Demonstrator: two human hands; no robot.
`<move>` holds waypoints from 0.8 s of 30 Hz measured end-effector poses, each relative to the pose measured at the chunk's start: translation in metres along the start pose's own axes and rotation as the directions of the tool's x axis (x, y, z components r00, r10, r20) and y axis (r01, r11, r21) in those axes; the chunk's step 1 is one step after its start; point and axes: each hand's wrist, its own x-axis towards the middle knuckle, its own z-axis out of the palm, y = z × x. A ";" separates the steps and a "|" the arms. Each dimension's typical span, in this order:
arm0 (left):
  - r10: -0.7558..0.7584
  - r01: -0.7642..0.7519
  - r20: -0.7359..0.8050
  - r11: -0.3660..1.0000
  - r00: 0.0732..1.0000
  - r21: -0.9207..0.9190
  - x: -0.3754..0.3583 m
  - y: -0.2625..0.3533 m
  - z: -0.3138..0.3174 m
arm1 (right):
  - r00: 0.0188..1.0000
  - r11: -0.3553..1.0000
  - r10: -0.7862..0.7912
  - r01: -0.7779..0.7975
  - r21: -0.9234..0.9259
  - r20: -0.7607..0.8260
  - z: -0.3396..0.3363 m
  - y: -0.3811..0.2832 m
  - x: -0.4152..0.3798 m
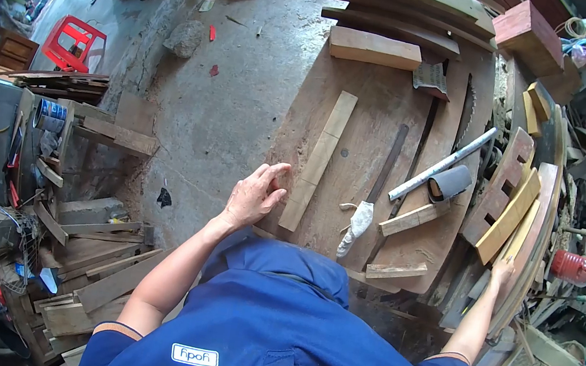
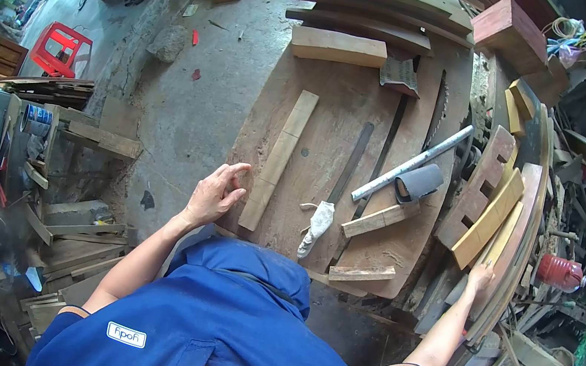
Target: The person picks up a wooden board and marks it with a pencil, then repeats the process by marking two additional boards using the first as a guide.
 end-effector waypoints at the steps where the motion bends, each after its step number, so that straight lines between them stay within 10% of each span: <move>1: 0.014 -0.014 -0.003 1.000 1.000 0.016 0.000 -0.001 0.000 | 0.998 0.999 0.010 -0.012 0.035 0.055 -0.007 -0.004 -0.006; 18: -0.032 0.031 0.024 0.999 0.999 0.036 -0.001 0.003 -0.002 | 0.906 0.968 0.250 -0.224 -0.114 0.341 -0.072 -0.056 -0.050; 24: -0.015 0.014 0.018 0.999 1.000 0.031 0.003 0.004 0.000 | 0.975 0.993 0.100 -0.085 -0.085 0.197 -0.031 -0.025 -0.038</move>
